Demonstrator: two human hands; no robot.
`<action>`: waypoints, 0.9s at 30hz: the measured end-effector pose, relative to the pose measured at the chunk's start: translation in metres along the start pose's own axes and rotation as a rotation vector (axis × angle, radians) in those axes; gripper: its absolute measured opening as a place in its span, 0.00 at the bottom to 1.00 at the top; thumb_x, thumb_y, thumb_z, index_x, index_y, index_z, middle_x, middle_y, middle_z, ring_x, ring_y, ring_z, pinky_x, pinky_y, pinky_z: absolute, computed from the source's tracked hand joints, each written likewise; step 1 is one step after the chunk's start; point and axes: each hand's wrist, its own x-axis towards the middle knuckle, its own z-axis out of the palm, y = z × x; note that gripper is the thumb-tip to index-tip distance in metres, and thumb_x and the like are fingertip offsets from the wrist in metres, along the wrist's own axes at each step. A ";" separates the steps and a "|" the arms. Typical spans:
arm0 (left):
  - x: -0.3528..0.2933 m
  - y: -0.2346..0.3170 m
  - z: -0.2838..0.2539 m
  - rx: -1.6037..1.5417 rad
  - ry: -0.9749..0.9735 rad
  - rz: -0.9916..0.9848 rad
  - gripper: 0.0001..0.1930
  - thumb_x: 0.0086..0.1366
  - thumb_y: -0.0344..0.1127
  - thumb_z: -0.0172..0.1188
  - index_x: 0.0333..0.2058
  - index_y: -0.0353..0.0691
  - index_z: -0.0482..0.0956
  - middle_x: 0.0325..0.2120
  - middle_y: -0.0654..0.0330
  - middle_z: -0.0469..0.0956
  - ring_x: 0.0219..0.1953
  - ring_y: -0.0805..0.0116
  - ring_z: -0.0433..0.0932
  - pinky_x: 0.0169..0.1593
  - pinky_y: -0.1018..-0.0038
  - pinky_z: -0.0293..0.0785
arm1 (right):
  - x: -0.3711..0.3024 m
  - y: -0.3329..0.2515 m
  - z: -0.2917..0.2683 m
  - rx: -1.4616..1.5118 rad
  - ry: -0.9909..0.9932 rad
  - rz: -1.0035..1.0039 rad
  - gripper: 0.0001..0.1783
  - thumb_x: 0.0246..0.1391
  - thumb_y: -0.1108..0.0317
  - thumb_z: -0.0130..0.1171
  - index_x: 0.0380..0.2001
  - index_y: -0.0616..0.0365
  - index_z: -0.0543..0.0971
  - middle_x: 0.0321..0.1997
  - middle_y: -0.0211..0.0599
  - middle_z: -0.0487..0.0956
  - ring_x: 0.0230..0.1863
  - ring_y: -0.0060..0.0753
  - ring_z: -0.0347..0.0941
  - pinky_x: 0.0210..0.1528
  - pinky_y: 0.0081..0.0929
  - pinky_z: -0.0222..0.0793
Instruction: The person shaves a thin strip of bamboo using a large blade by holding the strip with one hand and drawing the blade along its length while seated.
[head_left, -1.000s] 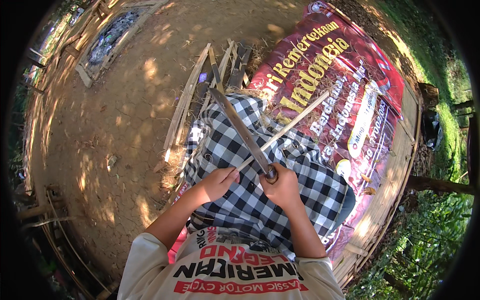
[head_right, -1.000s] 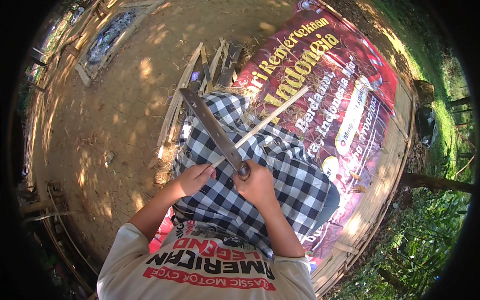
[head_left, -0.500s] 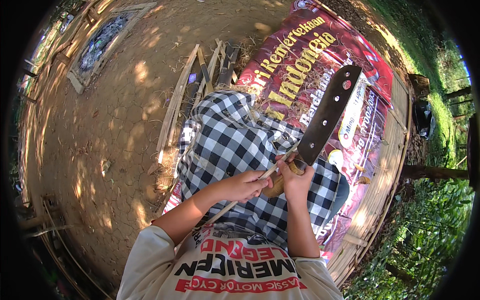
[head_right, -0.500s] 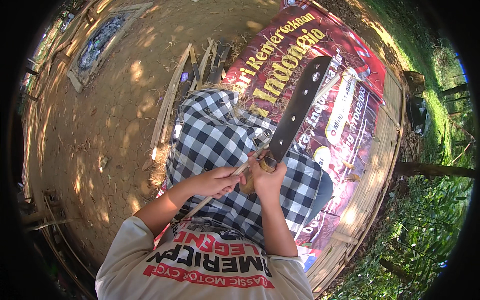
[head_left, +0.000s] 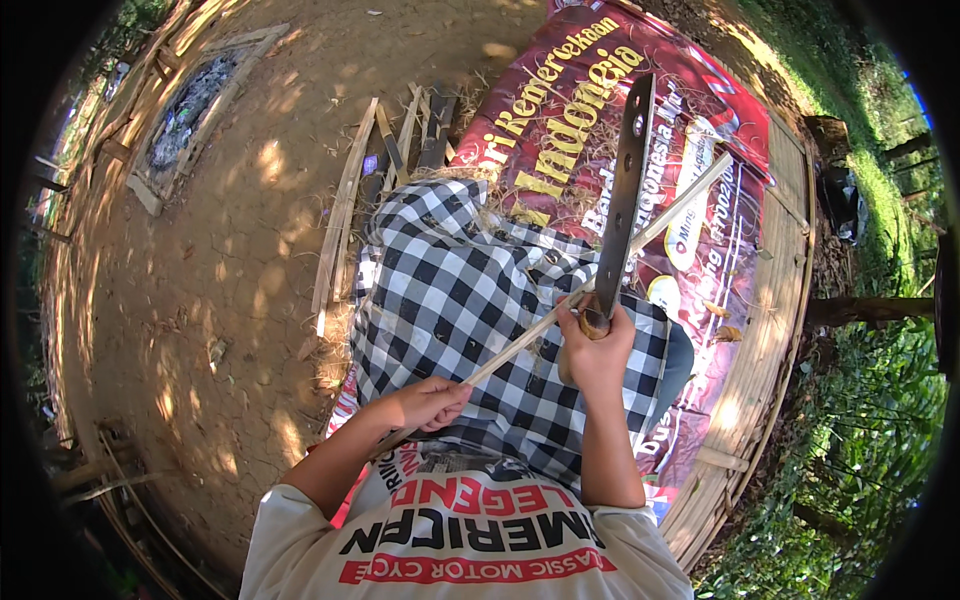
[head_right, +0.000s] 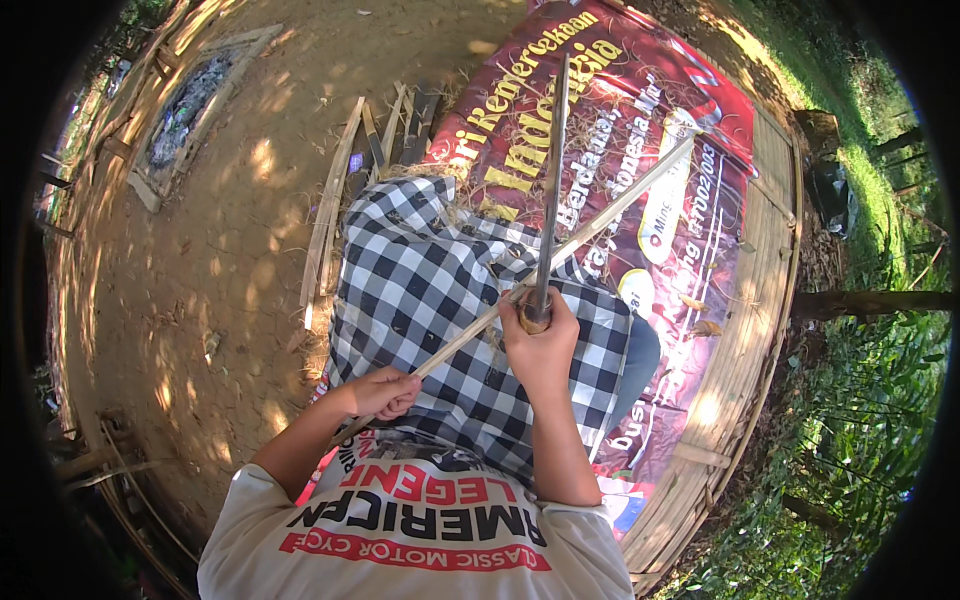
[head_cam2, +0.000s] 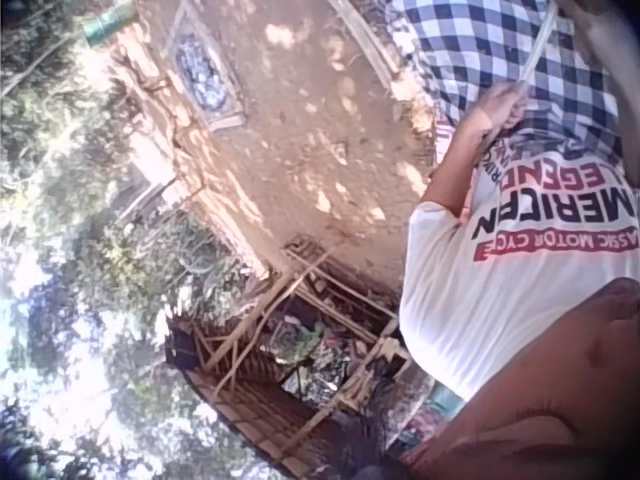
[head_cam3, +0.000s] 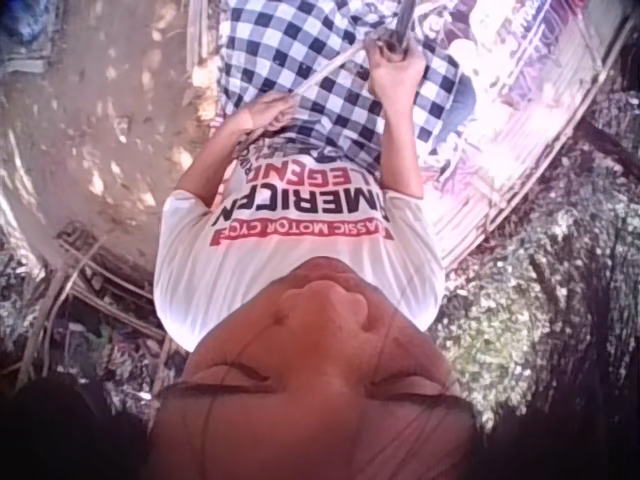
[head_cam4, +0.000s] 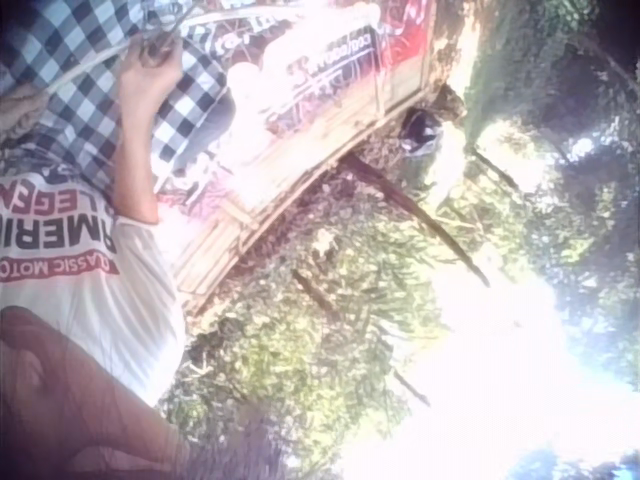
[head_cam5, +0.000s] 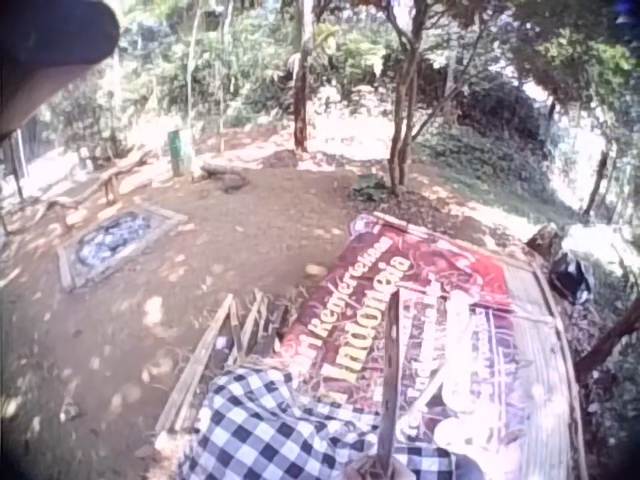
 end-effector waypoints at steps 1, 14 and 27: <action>-0.001 0.002 0.000 -0.026 -0.010 -0.003 0.26 0.74 0.55 0.38 0.19 0.46 0.56 0.13 0.72 0.50 0.13 0.81 0.46 0.16 0.81 0.42 | -0.001 -0.002 -0.003 -0.074 -0.016 -0.036 0.08 0.47 0.74 0.65 0.29 0.66 0.76 0.23 0.35 0.78 0.26 0.18 0.72 0.31 0.20 0.68; -0.018 0.034 0.021 -0.153 -0.146 -0.009 0.29 0.69 0.66 0.37 0.18 0.49 0.53 0.11 0.73 0.47 0.11 0.81 0.42 0.14 0.80 0.37 | -0.022 -0.038 -0.044 -0.860 -0.345 -0.638 0.16 0.25 0.71 0.64 0.25 0.56 0.75 0.21 0.35 0.73 0.23 0.41 0.74 0.25 0.34 0.68; -0.056 0.037 0.034 -0.104 -0.102 -0.020 0.31 0.68 0.66 0.39 0.17 0.47 0.52 0.10 0.71 0.48 0.11 0.80 0.43 0.15 0.79 0.38 | 0.017 -0.064 -0.096 -1.145 -0.252 -0.909 0.22 0.14 0.69 0.66 0.23 0.53 0.72 0.20 0.31 0.69 0.23 0.37 0.69 0.26 0.32 0.65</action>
